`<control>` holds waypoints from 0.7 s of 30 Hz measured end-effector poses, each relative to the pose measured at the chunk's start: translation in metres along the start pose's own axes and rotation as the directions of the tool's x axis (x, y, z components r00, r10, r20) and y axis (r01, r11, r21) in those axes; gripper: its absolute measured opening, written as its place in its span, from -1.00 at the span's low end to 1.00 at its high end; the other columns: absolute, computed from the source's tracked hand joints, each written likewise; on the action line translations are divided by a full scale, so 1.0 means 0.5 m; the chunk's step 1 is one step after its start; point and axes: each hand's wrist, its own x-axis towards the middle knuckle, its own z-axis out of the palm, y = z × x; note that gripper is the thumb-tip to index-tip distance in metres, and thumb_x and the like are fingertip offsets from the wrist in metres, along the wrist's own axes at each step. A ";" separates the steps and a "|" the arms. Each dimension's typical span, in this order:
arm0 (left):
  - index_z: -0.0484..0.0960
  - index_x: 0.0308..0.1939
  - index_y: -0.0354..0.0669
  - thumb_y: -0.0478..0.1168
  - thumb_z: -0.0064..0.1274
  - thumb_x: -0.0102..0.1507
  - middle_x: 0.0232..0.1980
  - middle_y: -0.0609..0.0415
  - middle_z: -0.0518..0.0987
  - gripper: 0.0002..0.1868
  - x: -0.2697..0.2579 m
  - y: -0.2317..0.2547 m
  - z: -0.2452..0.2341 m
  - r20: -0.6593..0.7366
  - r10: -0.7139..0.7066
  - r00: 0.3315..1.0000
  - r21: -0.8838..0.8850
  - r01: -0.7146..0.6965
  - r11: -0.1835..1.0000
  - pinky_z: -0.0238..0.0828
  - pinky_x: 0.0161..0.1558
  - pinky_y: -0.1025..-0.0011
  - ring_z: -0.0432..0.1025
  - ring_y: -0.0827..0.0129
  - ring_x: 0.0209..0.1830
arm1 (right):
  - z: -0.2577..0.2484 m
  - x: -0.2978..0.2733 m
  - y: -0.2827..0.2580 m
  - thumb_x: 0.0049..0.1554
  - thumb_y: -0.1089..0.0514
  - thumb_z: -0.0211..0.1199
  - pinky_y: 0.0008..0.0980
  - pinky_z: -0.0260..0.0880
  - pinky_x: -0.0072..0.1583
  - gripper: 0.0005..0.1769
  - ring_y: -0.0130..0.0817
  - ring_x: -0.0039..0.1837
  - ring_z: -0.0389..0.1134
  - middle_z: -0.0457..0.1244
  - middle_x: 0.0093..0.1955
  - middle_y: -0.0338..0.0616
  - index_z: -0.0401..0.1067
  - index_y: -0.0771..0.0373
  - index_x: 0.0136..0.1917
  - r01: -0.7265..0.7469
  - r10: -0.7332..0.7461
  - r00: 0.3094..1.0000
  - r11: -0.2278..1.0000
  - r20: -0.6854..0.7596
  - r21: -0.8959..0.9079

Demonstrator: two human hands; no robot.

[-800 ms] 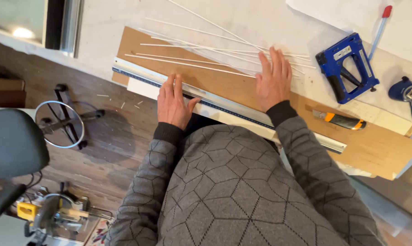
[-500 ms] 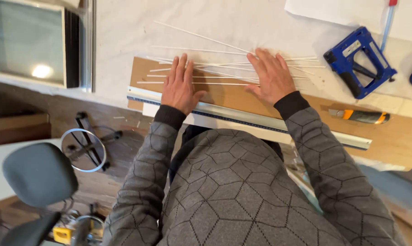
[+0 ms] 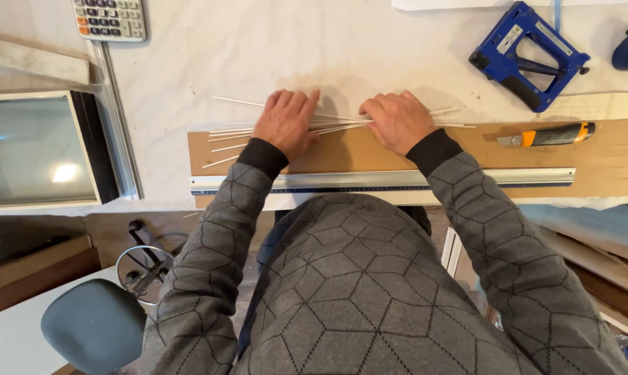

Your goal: Cutting thin strips of material using a utility knife and a straight edge ruler on a workbench.

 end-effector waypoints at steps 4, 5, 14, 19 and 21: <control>0.59 0.08 -0.17 -0.16 0.21 0.17 -0.09 0.00 0.49 -0.59 -0.001 -0.002 0.036 -0.075 0.096 0.992 0.005 -0.096 0.995 0.29 0.20 0.14 0.39 0.11 0.04 | -0.009 0.007 -0.010 0.11 0.23 0.29 -0.16 0.27 0.08 -0.75 -0.18 0.00 0.35 0.31 -0.09 -0.16 0.42 0.18 0.08 0.044 -0.049 0.998 0.994 -0.046 -0.104; 0.60 -0.05 -0.15 -0.20 0.13 0.21 -0.13 0.04 0.48 -0.76 -0.004 -0.004 0.044 -0.118 0.125 0.985 0.015 -0.124 0.992 0.32 0.13 0.19 0.39 0.15 -0.01 | -0.009 0.009 -0.016 0.08 0.23 0.28 -0.16 0.26 0.08 -0.73 -0.17 -0.01 0.34 0.30 -0.10 -0.14 0.42 0.19 0.09 0.017 -0.026 0.997 0.993 -0.071 -0.119; 0.54 -0.36 -0.10 -0.23 -0.04 0.26 -0.23 0.09 0.45 -0.88 0.020 -0.019 0.097 -0.078 0.161 0.984 0.182 -0.145 0.973 0.34 -0.13 0.28 0.39 0.24 -0.18 | -0.014 0.024 -0.041 0.02 0.23 0.30 -0.17 0.25 0.10 -0.65 -0.18 0.00 0.33 0.27 -0.12 -0.17 0.40 0.20 0.10 -0.006 -0.003 0.998 0.991 -0.071 -0.135; 0.55 -0.36 -0.10 -0.22 -0.04 0.24 -0.25 0.09 0.44 -0.89 0.027 -0.015 0.082 -0.038 0.098 0.994 0.126 -0.092 0.988 0.35 -0.13 0.27 0.40 0.23 -0.18 | -0.003 0.030 -0.039 0.01 0.23 0.30 -0.16 0.25 0.09 -0.70 -0.16 -0.02 0.31 0.25 -0.15 -0.16 0.37 0.20 0.04 -0.026 0.023 1.000 0.986 -0.022 -0.163; 0.55 -0.31 -0.11 -0.24 -0.04 0.26 -0.21 0.09 0.45 -0.91 0.025 -0.016 0.075 -0.027 0.067 0.997 0.116 -0.064 0.991 0.34 -0.16 0.27 0.39 0.24 -0.19 | -0.004 0.032 -0.039 0.01 0.26 0.28 -0.18 0.24 0.06 -0.69 -0.15 -0.02 0.30 0.24 -0.13 -0.14 0.36 0.20 0.05 -0.033 0.028 0.999 0.989 -0.039 -0.142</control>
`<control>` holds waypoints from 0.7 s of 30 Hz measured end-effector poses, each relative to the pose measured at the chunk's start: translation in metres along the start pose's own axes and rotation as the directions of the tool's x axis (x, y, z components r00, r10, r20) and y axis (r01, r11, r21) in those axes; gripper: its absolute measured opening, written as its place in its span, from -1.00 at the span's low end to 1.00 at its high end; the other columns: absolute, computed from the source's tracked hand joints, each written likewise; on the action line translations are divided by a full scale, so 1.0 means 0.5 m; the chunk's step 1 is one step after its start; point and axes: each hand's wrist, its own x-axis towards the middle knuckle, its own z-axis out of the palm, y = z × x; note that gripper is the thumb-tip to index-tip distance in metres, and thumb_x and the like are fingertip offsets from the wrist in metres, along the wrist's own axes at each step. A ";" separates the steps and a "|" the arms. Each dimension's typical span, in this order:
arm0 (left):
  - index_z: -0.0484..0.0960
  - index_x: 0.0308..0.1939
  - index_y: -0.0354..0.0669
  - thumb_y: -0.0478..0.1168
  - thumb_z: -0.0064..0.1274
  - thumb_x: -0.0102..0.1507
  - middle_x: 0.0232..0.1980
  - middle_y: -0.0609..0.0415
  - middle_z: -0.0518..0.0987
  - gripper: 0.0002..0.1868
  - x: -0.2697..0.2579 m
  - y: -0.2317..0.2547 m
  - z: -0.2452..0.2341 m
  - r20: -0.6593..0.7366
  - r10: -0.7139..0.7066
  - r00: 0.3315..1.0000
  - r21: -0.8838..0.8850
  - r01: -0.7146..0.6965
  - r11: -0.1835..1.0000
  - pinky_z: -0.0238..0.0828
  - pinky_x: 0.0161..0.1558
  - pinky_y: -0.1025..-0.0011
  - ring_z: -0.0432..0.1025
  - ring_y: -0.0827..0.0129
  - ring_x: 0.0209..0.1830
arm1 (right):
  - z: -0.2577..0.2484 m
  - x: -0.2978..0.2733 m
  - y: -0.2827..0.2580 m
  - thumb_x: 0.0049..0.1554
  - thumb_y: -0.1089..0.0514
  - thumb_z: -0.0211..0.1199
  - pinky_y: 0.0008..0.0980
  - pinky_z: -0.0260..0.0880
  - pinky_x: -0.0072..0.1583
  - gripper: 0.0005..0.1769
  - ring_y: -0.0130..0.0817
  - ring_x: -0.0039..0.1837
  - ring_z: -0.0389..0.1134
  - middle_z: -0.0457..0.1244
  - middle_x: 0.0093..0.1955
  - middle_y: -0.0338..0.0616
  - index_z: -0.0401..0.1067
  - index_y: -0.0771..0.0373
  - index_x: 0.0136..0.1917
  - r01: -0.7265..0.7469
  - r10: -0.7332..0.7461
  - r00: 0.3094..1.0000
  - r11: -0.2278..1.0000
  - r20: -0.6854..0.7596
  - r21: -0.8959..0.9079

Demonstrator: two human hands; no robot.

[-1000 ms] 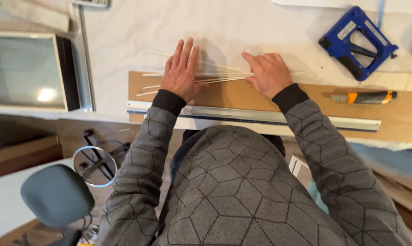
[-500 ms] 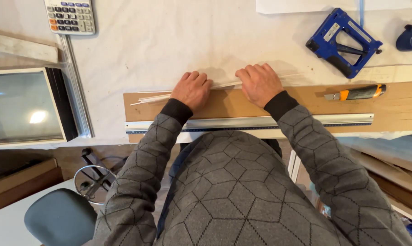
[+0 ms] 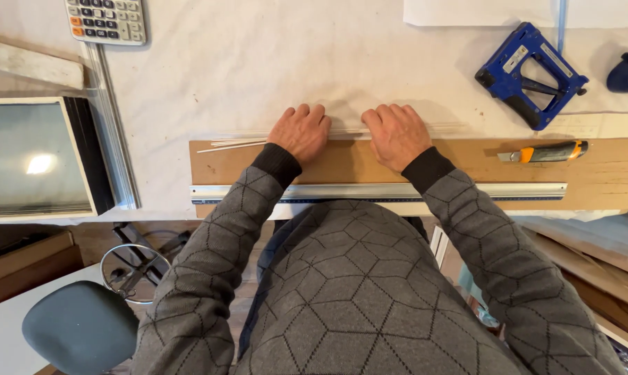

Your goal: Cutting thin strips of material using a utility knife and a straight edge ruler on a workbench.

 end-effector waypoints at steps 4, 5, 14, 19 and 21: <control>0.55 -0.31 -0.10 -0.22 -0.04 0.27 -0.24 0.08 0.43 -0.90 0.001 0.006 -0.035 -0.031 0.020 0.999 0.012 -0.019 1.000 0.33 -0.16 0.26 0.38 0.22 -0.22 | -0.010 0.013 0.001 0.00 0.26 0.27 -0.16 0.24 0.05 -0.66 -0.15 -0.01 0.31 0.23 -0.13 -0.13 0.38 0.20 0.08 0.030 -0.030 0.999 1.000 -0.021 -0.006; 0.54 -0.29 -0.10 -0.23 -0.03 0.27 -0.22 0.09 0.44 -0.92 -0.001 0.003 -0.038 -0.077 0.014 0.997 0.034 -0.012 0.999 0.33 -0.15 0.26 0.38 0.23 -0.21 | -0.006 0.015 0.004 0.03 0.28 0.27 -0.16 0.25 0.07 -0.69 -0.15 0.01 0.31 0.25 -0.10 -0.14 0.38 0.19 0.07 -0.021 0.021 0.999 0.999 -0.033 -0.024; 0.55 -0.40 -0.07 -0.24 0.00 0.25 -0.20 0.09 0.44 -0.88 0.006 -0.025 -0.031 -0.071 0.037 0.997 0.024 -0.035 0.999 0.34 -0.10 0.26 0.37 0.22 -0.14 | -0.040 0.038 0.028 0.02 0.20 0.40 -0.12 0.25 0.08 -0.65 -0.09 0.03 0.35 0.30 -0.07 -0.13 0.38 0.20 0.06 -0.028 0.020 0.996 0.995 0.086 0.095; 0.58 -0.39 -0.11 -0.16 0.03 0.17 -0.24 0.07 0.43 -0.87 0.008 -0.026 -0.072 0.020 0.064 0.998 -0.039 -0.063 0.997 0.34 -0.16 0.25 0.37 0.21 -0.17 | -0.029 0.045 0.029 0.00 0.12 0.44 -0.08 0.26 0.07 -0.63 -0.11 0.00 0.35 0.30 -0.15 -0.15 0.39 0.20 0.04 -0.029 0.008 0.986 0.992 0.166 0.120; 0.57 -0.38 -0.09 -0.25 0.00 0.23 -0.22 0.10 0.43 -0.91 0.007 -0.029 -0.062 0.072 0.047 0.996 0.005 -0.048 0.999 0.34 -0.15 0.30 0.36 0.27 -0.20 | -0.005 0.045 0.042 0.07 0.09 0.43 -0.09 0.27 0.08 -0.71 -0.15 -0.03 0.36 0.30 -0.19 -0.19 0.41 0.18 0.00 -0.067 0.041 0.971 0.993 0.235 0.101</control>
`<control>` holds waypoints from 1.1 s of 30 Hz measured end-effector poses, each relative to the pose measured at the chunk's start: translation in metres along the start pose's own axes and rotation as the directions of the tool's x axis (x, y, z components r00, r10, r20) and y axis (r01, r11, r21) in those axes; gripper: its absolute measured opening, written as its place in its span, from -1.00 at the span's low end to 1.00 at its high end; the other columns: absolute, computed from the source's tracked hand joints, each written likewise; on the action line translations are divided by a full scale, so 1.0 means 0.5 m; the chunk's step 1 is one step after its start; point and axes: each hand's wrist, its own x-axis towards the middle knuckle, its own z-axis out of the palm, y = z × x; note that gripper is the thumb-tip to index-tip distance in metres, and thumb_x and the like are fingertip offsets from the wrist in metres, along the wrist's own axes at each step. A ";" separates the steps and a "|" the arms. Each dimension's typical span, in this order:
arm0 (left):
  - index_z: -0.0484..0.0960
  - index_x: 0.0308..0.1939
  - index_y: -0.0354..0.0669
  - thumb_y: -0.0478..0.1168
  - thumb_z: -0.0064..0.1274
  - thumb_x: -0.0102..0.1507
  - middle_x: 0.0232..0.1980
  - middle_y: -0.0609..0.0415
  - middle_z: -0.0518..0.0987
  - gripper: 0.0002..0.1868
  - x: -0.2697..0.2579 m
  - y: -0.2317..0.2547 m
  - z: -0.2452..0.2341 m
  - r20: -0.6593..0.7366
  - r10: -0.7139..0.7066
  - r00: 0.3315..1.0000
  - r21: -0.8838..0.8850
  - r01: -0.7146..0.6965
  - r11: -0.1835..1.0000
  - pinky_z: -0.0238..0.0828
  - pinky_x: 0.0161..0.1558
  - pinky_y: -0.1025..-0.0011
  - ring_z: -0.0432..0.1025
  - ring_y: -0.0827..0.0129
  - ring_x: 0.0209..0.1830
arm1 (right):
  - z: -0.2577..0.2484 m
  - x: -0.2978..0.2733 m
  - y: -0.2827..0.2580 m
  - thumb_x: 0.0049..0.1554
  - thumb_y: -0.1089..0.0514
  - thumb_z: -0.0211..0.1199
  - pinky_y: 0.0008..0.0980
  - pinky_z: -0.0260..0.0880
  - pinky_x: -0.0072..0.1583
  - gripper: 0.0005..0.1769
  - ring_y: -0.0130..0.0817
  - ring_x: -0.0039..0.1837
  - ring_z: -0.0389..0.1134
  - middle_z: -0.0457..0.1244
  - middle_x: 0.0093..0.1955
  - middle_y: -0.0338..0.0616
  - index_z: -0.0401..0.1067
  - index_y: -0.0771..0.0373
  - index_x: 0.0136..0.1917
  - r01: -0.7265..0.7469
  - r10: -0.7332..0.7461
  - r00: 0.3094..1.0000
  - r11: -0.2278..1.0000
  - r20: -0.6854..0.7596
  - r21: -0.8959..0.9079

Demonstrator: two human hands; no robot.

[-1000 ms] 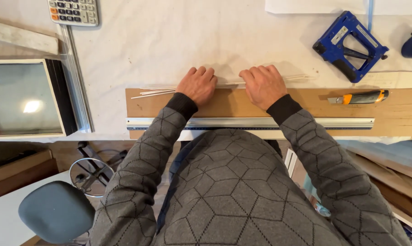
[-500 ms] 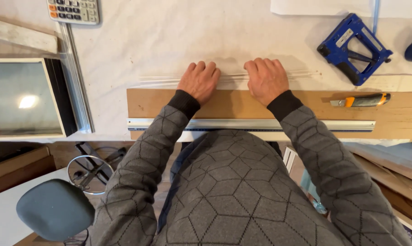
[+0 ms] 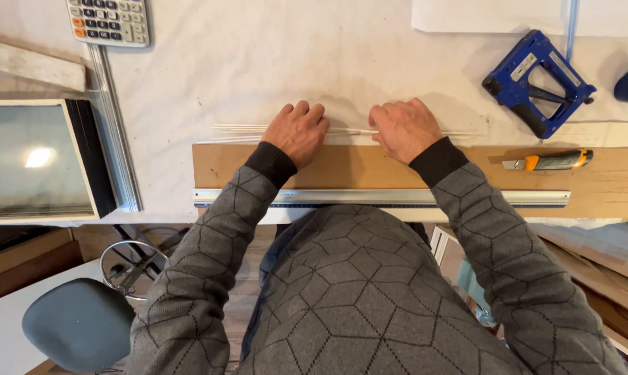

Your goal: Cutting thin strips of material using a utility knife and a straight edge ruler on a workbench.

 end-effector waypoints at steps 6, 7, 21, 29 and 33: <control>0.54 -0.34 -0.10 -0.23 -0.03 0.24 -0.22 0.10 0.42 -0.92 -0.004 0.002 0.033 -0.130 0.013 0.991 0.050 -0.007 0.999 0.33 -0.16 0.31 0.37 0.27 -0.16 | 0.000 0.007 -0.020 -0.03 0.18 0.33 -0.13 0.28 0.02 -0.85 -0.14 -0.07 0.34 0.26 -0.20 -0.15 0.38 0.15 -0.19 0.011 -0.019 0.997 0.995 -0.080 -0.102; 0.54 -0.34 -0.10 -0.23 -0.03 0.24 -0.22 0.10 0.42 -0.92 -0.004 0.003 0.033 -0.133 0.014 0.991 0.052 -0.007 0.999 0.33 -0.16 0.31 0.37 0.27 -0.16 | -0.002 0.006 -0.024 -0.03 0.18 0.33 -0.13 0.28 0.02 -0.85 -0.14 -0.07 0.34 0.26 -0.20 -0.15 0.38 0.15 -0.19 0.011 -0.019 0.996 0.995 -0.082 -0.104; 0.47 -0.10 -0.07 -0.13 -0.04 0.33 -0.19 0.08 0.49 -0.85 0.001 -0.020 0.044 0.035 -0.010 0.999 -0.134 0.014 0.991 0.48 -0.30 0.22 0.49 0.23 -0.32 | -0.029 0.009 -0.038 -0.02 0.08 0.38 -0.11 0.25 0.02 -0.73 -0.14 0.00 0.32 0.22 -0.12 -0.15 0.39 0.18 -0.11 0.030 -0.026 0.994 0.999 -0.105 0.031; 0.47 -0.01 -0.07 -0.13 -0.11 0.38 -0.24 0.04 0.48 -0.83 0.022 -0.055 0.029 0.193 -0.008 0.981 -0.160 0.039 0.986 0.46 -0.58 0.26 0.48 0.25 -0.52 | -0.029 0.024 -0.011 0.13 0.11 0.30 -0.15 0.31 -0.24 -0.80 -0.12 -0.32 0.34 0.32 -0.26 -0.17 0.39 0.20 -0.02 -0.135 0.134 0.991 0.988 0.016 0.079; 0.50 -0.03 -0.10 -0.15 -0.07 0.40 -0.25 0.03 0.50 -0.85 0.038 -0.114 0.037 0.122 -0.016 0.992 -0.129 0.032 0.991 0.41 -0.64 0.30 0.46 0.27 -0.55 | -0.062 0.044 0.020 0.18 -0.01 0.31 -0.17 0.28 -0.34 -0.80 -0.17 -0.37 0.34 0.32 -0.34 -0.23 0.45 0.12 -0.05 -0.088 0.088 0.993 0.996 -0.083 -0.004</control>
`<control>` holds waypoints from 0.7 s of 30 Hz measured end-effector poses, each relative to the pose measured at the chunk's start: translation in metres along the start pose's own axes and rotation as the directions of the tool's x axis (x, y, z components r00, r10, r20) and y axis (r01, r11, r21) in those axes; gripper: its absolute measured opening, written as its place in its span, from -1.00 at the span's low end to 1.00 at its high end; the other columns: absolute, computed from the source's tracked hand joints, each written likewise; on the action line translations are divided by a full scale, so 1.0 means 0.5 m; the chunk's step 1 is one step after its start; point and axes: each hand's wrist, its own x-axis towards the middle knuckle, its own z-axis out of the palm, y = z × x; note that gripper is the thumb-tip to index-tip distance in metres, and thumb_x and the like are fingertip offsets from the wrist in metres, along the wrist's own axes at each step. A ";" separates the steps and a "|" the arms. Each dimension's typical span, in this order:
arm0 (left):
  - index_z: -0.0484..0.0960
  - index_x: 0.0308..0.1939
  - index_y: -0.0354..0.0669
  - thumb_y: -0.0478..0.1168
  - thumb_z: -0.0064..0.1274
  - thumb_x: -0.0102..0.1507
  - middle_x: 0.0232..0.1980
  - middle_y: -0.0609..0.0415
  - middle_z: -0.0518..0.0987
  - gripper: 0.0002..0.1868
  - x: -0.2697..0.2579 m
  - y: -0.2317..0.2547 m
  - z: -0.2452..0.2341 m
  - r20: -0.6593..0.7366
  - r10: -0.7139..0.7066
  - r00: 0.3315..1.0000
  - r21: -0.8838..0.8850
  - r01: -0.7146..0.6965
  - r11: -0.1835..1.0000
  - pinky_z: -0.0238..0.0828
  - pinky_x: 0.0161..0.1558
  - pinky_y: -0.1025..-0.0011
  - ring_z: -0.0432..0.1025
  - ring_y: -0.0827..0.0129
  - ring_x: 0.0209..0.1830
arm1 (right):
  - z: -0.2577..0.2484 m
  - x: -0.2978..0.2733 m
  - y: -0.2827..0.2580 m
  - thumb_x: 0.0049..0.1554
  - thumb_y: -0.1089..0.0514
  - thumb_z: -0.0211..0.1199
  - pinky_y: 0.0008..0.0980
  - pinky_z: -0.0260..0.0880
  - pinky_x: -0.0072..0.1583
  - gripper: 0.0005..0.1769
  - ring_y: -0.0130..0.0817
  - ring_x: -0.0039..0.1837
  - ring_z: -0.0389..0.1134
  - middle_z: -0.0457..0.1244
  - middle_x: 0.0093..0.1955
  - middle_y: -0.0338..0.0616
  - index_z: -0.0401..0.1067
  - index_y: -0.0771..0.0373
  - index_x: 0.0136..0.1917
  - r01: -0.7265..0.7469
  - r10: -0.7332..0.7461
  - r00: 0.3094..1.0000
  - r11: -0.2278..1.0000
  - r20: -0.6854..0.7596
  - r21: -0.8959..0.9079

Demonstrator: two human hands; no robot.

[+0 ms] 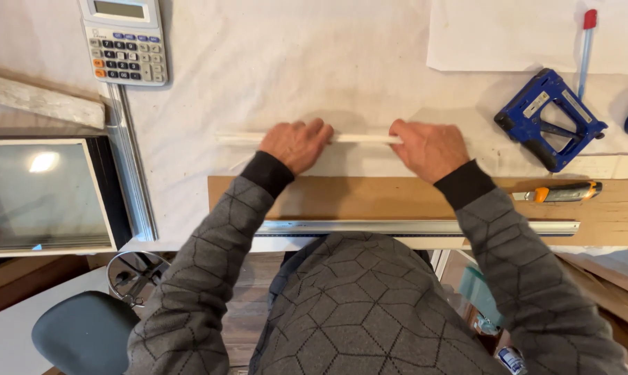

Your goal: Cutting thin strips of material using a utility knife and a straight edge ruler on a workbench.

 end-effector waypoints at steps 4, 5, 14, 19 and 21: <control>0.51 -0.11 0.02 -0.15 0.01 0.34 -0.27 0.10 0.49 -0.92 0.038 -0.049 -0.081 -0.221 0.028 0.975 0.131 0.001 0.991 0.39 -0.56 0.27 0.47 0.27 -0.43 | -0.041 0.063 0.049 0.27 -0.04 0.34 -0.24 0.26 -0.34 -0.81 -0.26 -0.37 0.32 0.31 -0.32 -0.25 0.49 0.07 -0.07 0.044 -0.052 0.994 0.996 -0.094 -0.083; 0.51 -0.11 0.01 -0.14 0.02 0.37 -0.26 0.11 0.48 -0.93 0.051 -0.057 -0.105 -0.284 0.039 0.958 0.154 0.006 0.988 0.37 -0.55 0.27 0.46 0.28 -0.43 | -0.053 0.081 0.061 0.31 -0.04 0.35 -0.28 0.24 -0.35 -0.80 -0.30 -0.39 0.31 0.30 -0.33 -0.26 0.51 0.08 -0.05 0.059 -0.071 0.992 0.991 -0.103 -0.119; 0.50 0.19 -0.20 0.06 0.22 0.32 0.09 -0.02 0.49 -0.48 0.143 -0.119 -0.192 -0.365 0.038 0.930 0.157 0.021 0.987 0.28 0.16 0.06 0.36 0.09 0.17 | -0.122 0.197 0.120 0.24 -0.12 0.51 -0.23 0.32 -0.02 -0.66 -0.25 0.02 0.35 0.31 -0.09 -0.23 0.52 0.12 0.07 0.104 -0.176 0.952 0.956 -0.251 -0.273; 0.31 0.54 -0.21 0.20 0.20 0.29 0.59 -0.12 0.23 -0.12 0.098 -0.143 -0.065 -0.335 -0.011 0.942 0.113 0.052 0.992 -0.07 0.55 0.00 0.00 0.04 0.64 | -0.079 0.241 0.157 0.20 -0.07 0.58 -0.13 0.31 0.20 -0.52 -0.11 0.22 0.28 0.27 0.13 -0.13 0.50 0.20 0.23 0.069 -0.108 0.963 0.984 -0.247 -0.162; 0.25 0.55 -0.20 0.23 0.08 0.37 0.67 -0.02 0.09 -0.17 0.068 -0.129 -0.039 -0.367 -0.147 0.918 0.031 0.170 0.985 -0.15 0.55 -0.04 -0.08 0.09 0.66 | -0.066 0.267 0.156 0.18 0.05 0.54 -0.14 0.34 0.22 -0.55 -0.09 0.21 0.29 0.27 0.13 -0.11 0.49 0.23 0.24 0.085 -0.113 0.951 0.990 -0.287 -0.109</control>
